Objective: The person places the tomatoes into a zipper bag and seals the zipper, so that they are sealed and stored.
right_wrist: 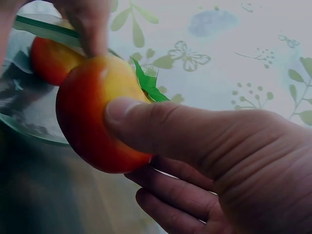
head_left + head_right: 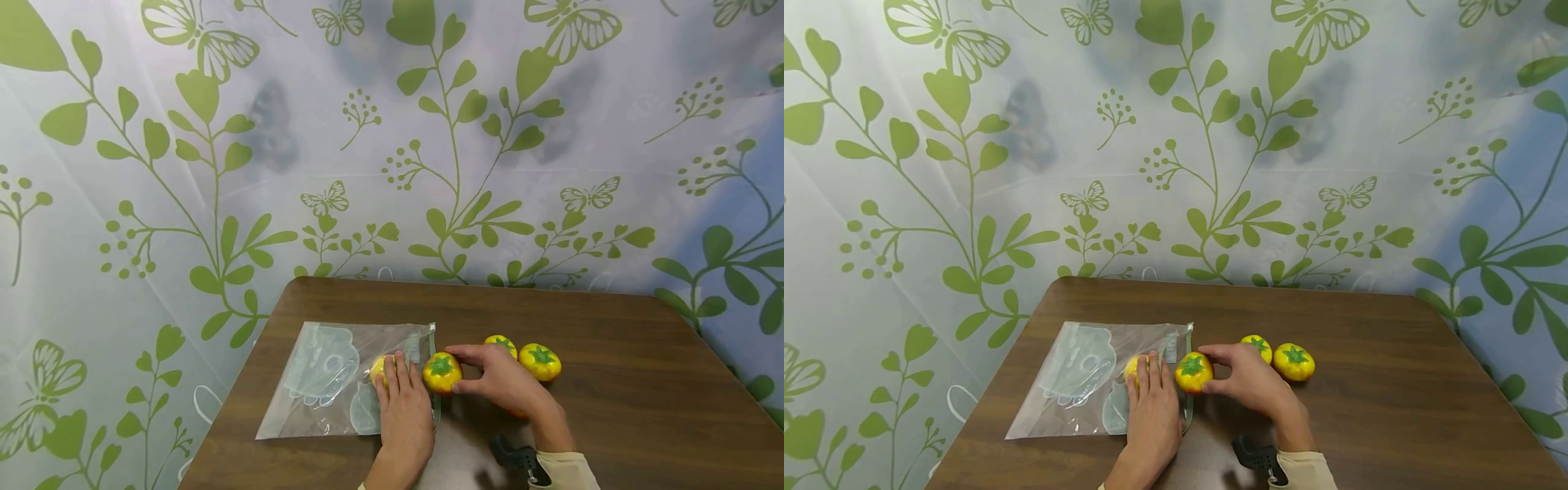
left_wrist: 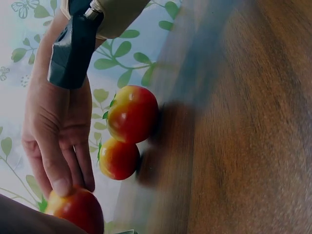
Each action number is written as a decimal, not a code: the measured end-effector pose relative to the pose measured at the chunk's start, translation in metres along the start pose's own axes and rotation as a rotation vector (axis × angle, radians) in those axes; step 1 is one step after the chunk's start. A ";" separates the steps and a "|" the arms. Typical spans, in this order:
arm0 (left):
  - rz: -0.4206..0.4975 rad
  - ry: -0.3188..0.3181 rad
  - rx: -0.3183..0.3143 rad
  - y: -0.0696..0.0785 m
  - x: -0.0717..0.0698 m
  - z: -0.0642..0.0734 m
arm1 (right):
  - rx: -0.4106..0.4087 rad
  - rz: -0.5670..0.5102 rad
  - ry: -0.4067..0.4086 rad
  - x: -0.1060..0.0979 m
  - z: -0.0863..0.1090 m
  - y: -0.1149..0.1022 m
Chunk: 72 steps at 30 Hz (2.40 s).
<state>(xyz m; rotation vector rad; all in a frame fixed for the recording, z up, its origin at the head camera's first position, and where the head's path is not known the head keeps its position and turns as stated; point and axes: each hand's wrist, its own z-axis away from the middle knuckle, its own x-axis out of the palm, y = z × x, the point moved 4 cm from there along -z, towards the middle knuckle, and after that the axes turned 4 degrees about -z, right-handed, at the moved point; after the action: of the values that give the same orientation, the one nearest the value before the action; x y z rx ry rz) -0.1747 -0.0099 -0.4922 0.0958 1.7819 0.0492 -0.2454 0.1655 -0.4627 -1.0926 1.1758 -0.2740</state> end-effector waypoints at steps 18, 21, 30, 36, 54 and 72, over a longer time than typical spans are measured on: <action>0.032 -0.020 -0.011 0.002 -0.001 -0.001 | -0.002 0.007 -0.051 0.026 -0.016 0.009; 0.029 -0.020 -0.007 0.002 0.000 -0.001 | 0.003 0.017 -0.050 0.029 -0.017 0.008; 0.015 -0.020 -0.001 0.002 0.001 0.000 | -0.027 0.038 -0.052 0.035 -0.018 0.003; 0.016 -0.009 0.000 0.002 0.002 0.001 | -0.023 0.072 -0.031 0.037 -0.018 0.001; 0.019 -0.015 -0.002 0.001 0.002 0.002 | -0.052 0.131 -0.020 0.048 -0.022 -0.006; -0.020 0.017 0.017 0.002 0.002 0.003 | -0.069 0.107 -0.018 0.060 -0.029 -0.010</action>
<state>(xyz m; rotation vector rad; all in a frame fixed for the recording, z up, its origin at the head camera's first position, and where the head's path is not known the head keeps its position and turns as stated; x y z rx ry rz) -0.1723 -0.0082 -0.4943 0.0898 1.8001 0.0201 -0.2409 0.1039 -0.4899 -1.0861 1.2304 -0.1414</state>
